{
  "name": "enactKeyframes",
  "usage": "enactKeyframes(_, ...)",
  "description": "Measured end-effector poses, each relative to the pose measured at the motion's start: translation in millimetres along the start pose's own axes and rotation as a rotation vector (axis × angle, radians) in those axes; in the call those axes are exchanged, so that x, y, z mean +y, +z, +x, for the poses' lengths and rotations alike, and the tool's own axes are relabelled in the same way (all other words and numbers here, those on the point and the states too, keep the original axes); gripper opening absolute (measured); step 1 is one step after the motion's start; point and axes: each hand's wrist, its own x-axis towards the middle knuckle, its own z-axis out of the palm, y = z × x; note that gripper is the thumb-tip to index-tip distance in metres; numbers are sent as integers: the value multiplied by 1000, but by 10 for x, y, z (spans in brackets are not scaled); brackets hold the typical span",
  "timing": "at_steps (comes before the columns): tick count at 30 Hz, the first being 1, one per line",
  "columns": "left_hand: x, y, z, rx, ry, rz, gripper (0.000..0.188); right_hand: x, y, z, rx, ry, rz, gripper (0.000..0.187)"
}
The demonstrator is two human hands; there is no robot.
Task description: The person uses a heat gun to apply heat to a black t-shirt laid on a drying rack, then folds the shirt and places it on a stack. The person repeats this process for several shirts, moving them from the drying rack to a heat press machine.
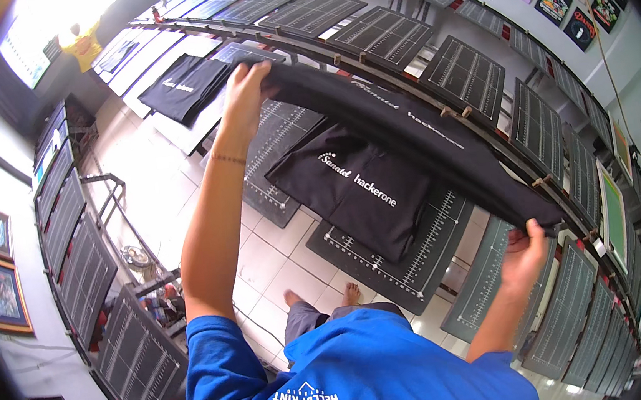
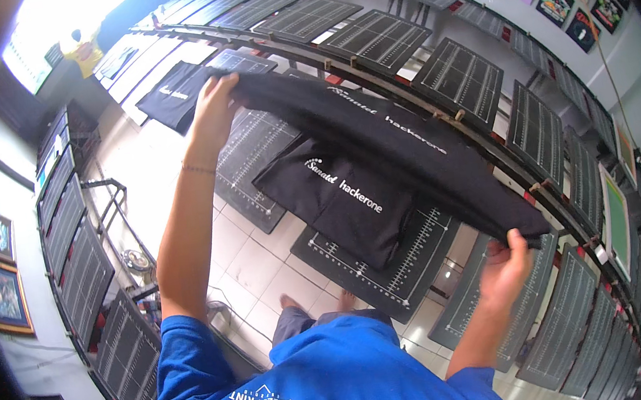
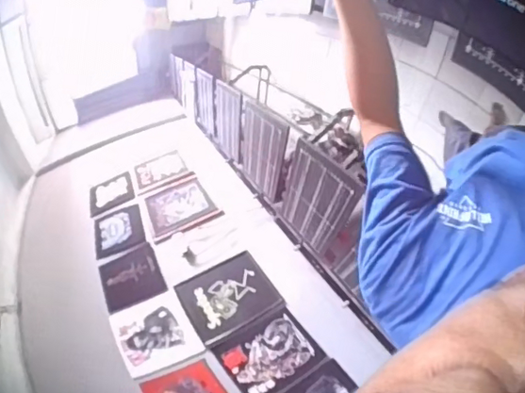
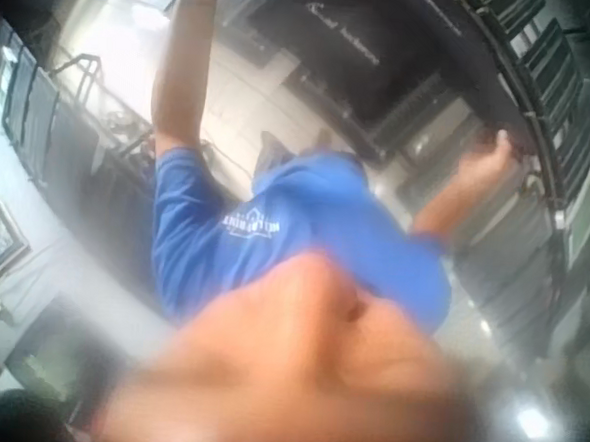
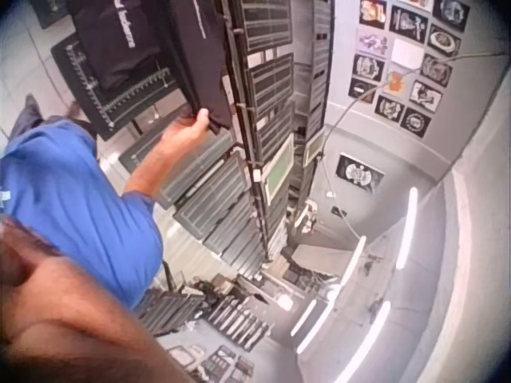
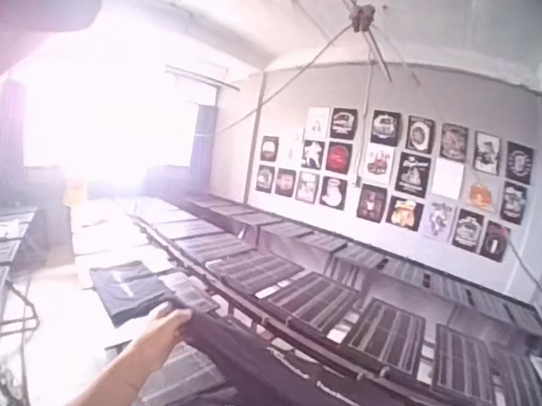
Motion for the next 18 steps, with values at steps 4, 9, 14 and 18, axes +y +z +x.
enactKeyframes(4,-993,-836,91,11,-247,121,44,1286,-168,-348,133,258,-110,23)
enactKeyframes(9,-2826,-2443,58,153,-475,666,23,2899,-424,-938,278,574,-292,20)
enactKeyframes(14,-2832,-2138,-17,76,-477,892,34,2975,-595,-1091,381,603,-515,34)
enactKeyframes(18,-2643,-1983,-15,11,-688,697,46,2905,-397,-1121,428,705,-640,41)
